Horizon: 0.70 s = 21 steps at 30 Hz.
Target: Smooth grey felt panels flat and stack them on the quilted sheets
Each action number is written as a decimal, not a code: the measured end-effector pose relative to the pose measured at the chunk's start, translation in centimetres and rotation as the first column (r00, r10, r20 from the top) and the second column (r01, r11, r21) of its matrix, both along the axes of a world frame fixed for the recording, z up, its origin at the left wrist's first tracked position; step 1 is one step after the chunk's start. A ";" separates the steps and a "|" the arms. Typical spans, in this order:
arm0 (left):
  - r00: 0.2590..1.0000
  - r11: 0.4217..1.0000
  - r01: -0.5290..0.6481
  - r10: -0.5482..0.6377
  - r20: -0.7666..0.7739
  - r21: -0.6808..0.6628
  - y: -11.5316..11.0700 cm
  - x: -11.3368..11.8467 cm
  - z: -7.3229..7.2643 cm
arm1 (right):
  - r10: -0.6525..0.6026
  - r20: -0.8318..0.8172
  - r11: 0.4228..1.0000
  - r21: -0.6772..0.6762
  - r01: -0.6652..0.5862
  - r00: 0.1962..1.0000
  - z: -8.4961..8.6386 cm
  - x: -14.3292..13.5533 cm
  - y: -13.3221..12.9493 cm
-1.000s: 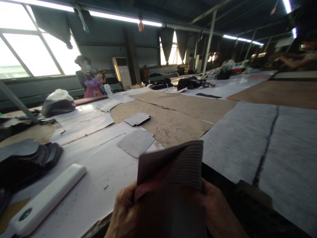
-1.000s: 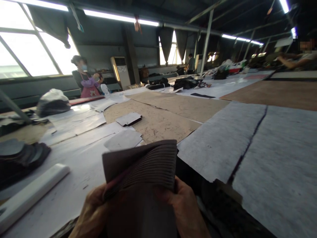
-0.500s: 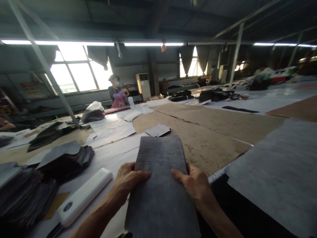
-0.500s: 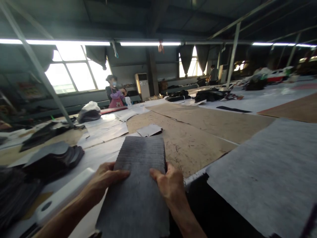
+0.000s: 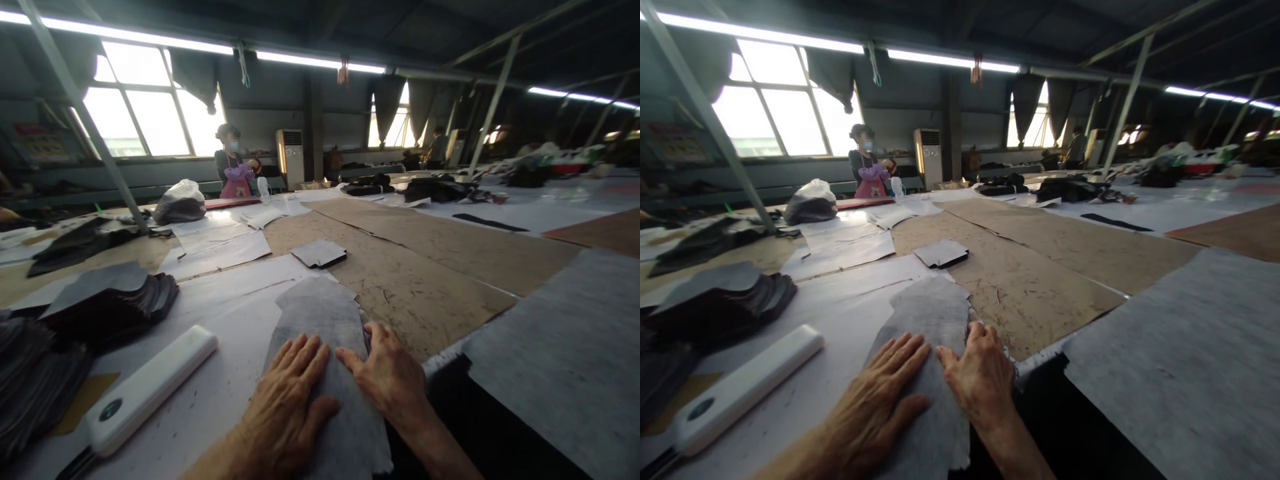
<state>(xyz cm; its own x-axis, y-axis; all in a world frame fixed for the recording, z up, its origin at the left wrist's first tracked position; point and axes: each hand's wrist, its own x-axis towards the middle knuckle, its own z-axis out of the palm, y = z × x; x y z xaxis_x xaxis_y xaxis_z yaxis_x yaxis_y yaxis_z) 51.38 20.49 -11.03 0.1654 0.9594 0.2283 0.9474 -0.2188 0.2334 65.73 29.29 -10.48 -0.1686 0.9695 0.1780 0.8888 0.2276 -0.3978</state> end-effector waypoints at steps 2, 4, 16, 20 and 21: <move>1.000 1.000 0.011 -0.011 -0.014 -0.005 -0.1 0.0 -0.3 | 0.030 0.006 0.995 0.098 -0.031 1.000 0.0 0.1 0.4; 1.000 1.000 0.010 -0.010 -0.017 -0.006 -0.1 -0.1 -0.5 | 0.128 0.002 0.972 0.199 -0.126 0.992 0.2 0.2 1.1; 1.000 0.996 0.004 -0.003 0.014 -0.088 0.0 0.1 0.1 | 0.339 -0.114 0.941 0.024 -0.339 0.934 1.7 -1.0 5.1; 1.000 0.997 -0.004 0.006 0.027 -0.082 -0.1 0.1 0.1 | 0.335 -0.270 0.920 -0.113 -0.376 0.903 1.8 -1.2 5.8; 0.999 0.997 -0.006 0.009 0.034 -0.078 -0.1 0.2 0.1 | 0.323 -0.319 0.910 -0.152 -0.385 0.891 1.8 -1.2 5.9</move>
<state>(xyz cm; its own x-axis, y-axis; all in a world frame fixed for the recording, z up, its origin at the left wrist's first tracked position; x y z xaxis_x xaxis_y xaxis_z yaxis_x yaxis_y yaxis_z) 51.53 20.43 -10.94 0.1515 0.9757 0.1586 0.9403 -0.1917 0.2813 64.58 35.16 -8.69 -0.4804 0.8740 0.0729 0.6084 0.3920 -0.6901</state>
